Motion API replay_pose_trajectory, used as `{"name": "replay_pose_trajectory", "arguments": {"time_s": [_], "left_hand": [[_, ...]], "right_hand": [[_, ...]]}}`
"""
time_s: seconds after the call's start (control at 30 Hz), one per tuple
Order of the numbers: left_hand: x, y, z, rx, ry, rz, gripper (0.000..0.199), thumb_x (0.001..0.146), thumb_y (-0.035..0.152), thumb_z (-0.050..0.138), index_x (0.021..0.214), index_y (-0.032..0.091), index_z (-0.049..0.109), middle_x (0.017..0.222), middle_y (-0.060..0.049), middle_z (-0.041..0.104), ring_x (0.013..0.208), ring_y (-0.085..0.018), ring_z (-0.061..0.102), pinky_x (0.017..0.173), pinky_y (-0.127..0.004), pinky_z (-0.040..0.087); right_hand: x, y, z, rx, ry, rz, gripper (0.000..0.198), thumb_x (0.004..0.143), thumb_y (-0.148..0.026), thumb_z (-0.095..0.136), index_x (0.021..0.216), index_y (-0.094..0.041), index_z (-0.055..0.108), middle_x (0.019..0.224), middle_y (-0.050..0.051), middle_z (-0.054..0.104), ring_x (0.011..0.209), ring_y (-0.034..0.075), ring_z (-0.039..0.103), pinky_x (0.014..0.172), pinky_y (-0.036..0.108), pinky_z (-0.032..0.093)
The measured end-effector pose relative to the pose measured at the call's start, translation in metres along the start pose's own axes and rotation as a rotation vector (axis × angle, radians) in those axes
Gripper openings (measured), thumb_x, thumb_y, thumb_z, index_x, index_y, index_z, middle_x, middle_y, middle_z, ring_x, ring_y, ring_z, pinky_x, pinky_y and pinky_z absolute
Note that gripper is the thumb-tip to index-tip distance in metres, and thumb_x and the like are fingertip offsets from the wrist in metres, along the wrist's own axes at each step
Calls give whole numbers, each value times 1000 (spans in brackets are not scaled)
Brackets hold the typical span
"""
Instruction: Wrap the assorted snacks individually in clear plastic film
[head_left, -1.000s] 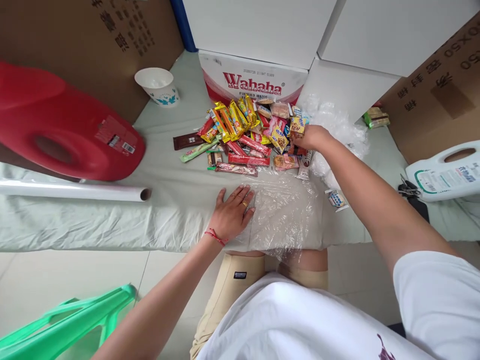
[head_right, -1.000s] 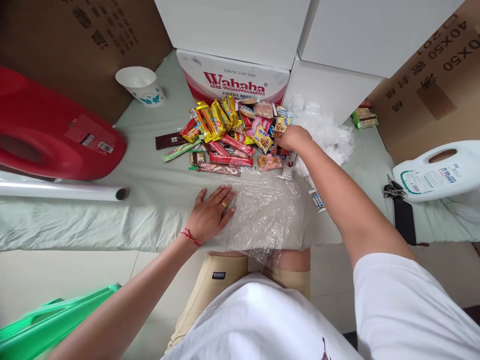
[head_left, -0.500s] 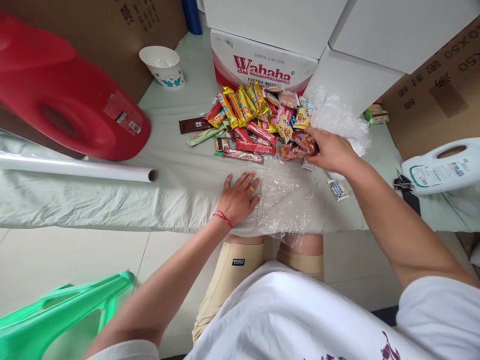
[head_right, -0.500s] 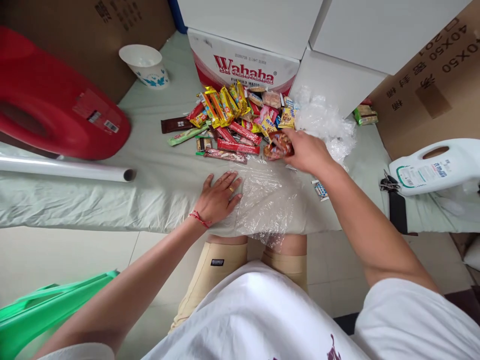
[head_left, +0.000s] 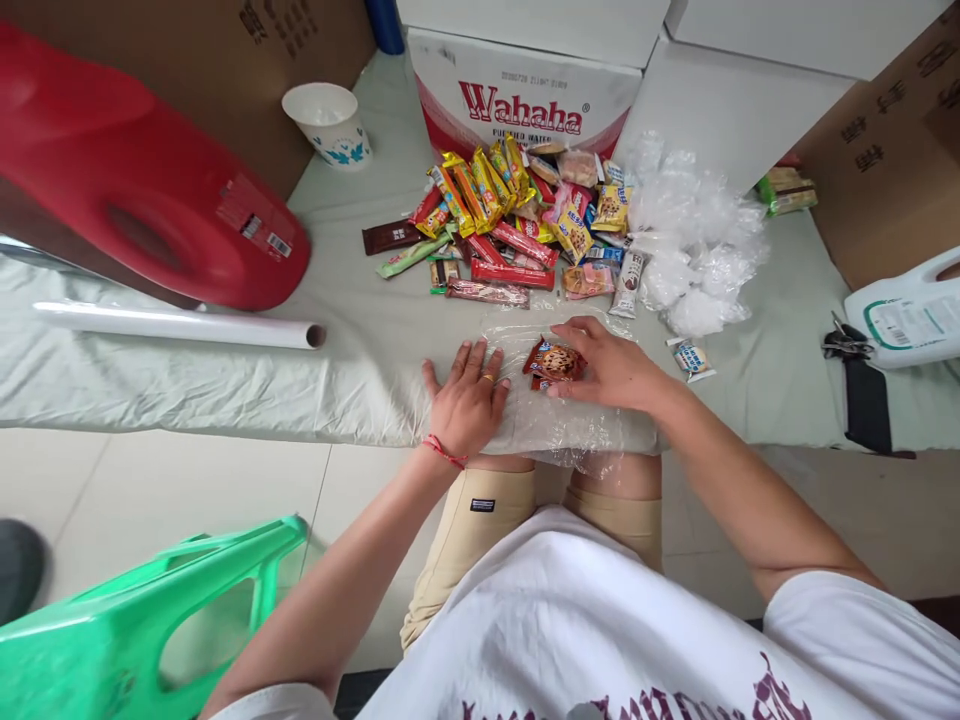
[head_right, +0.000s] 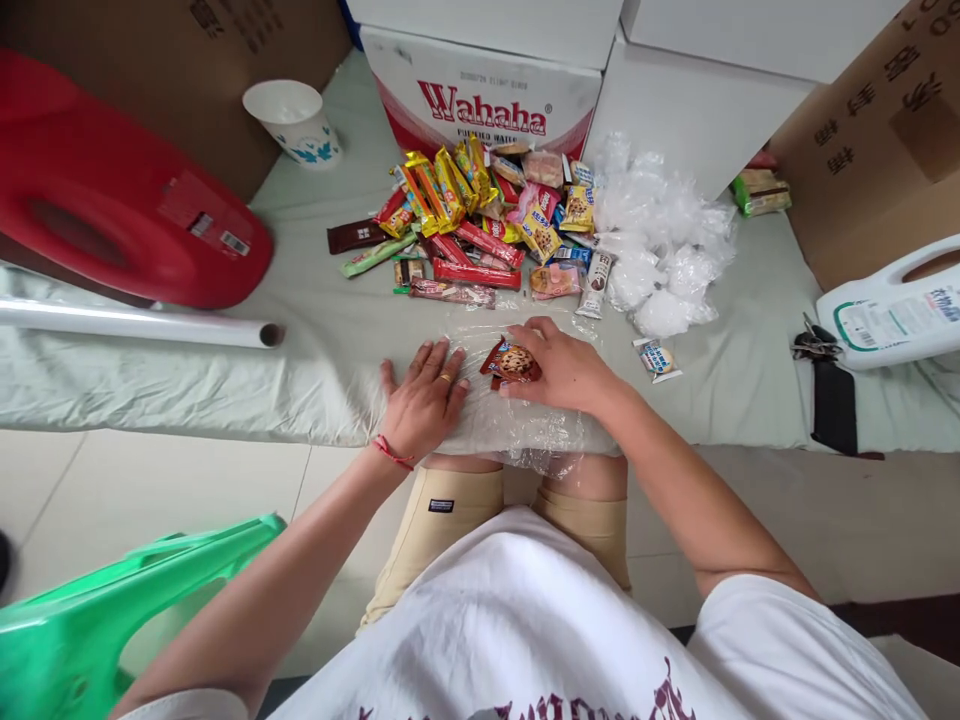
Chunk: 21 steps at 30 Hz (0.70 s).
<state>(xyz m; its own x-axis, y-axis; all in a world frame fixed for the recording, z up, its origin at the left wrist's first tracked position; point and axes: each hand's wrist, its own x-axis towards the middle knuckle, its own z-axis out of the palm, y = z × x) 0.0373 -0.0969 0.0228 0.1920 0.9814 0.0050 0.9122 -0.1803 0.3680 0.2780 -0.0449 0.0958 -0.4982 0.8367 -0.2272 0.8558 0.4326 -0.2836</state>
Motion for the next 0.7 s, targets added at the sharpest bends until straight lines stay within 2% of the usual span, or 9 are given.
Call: {"name": "replay_pose_trajectory", "arguments": {"time_s": [0.07, 0.13, 0.23, 0.33, 0.47, 0.6, 0.7], "left_hand": [[-5, 2, -1, 13, 23, -29, 55, 108, 44, 33, 158, 30, 49, 170, -12, 40, 160, -37, 33, 121, -85, 4], [-7, -1, -2, 29, 37, -44, 55, 108, 44, 33, 158, 32, 49, 169, -12, 43, 159, -38, 34, 121, -85, 1], [-7, -12, -4, 40, 22, -56, 55, 108, 44, 33, 160, 35, 47, 168, -11, 45, 158, -37, 37, 121, -84, 1], [-10, -22, -5, 48, -6, -57, 55, 107, 44, 34, 161, 36, 45, 171, -10, 40, 159, -37, 34, 122, -83, 5], [-16, -24, -3, 69, -12, -78, 57, 108, 45, 32, 162, 32, 43, 173, -11, 35, 161, -37, 31, 122, -83, 12], [-21, -21, 2, 76, 35, -83, 57, 108, 46, 32, 163, 33, 42, 172, -11, 38, 160, -37, 33, 123, -81, 13], [-27, -21, 2, 60, 98, -105, 59, 108, 46, 32, 165, 32, 39, 172, -13, 37, 159, -37, 34, 125, -77, 15]], "right_hand": [[0, -7, -2, -46, -10, 20, 86, 88, -65, 73, 158, -23, 46, 149, 17, 57, 125, 37, 65, 95, 42, 54], [2, -11, -2, -101, -44, 23, 70, 93, -53, 72, 152, -21, 52, 134, 17, 67, 119, 37, 68, 88, 40, 53], [2, -10, 2, -109, -30, 10, 52, 98, -41, 66, 146, -23, 57, 130, 14, 70, 116, 34, 69, 84, 38, 51], [0, -5, 8, -97, -22, -4, 56, 95, -40, 68, 148, -24, 55, 137, 13, 68, 118, 34, 68, 82, 37, 50], [0, -2, 13, -114, -39, 8, 60, 95, -33, 66, 152, -22, 51, 133, 14, 69, 111, 34, 70, 76, 36, 49], [6, -4, 14, -115, -13, 9, 59, 96, -35, 65, 152, -23, 52, 131, 14, 69, 111, 33, 70, 77, 36, 50], [7, -4, 12, -90, -48, 2, 70, 92, -36, 71, 157, -23, 47, 145, 14, 62, 116, 34, 69, 83, 37, 53]]}}
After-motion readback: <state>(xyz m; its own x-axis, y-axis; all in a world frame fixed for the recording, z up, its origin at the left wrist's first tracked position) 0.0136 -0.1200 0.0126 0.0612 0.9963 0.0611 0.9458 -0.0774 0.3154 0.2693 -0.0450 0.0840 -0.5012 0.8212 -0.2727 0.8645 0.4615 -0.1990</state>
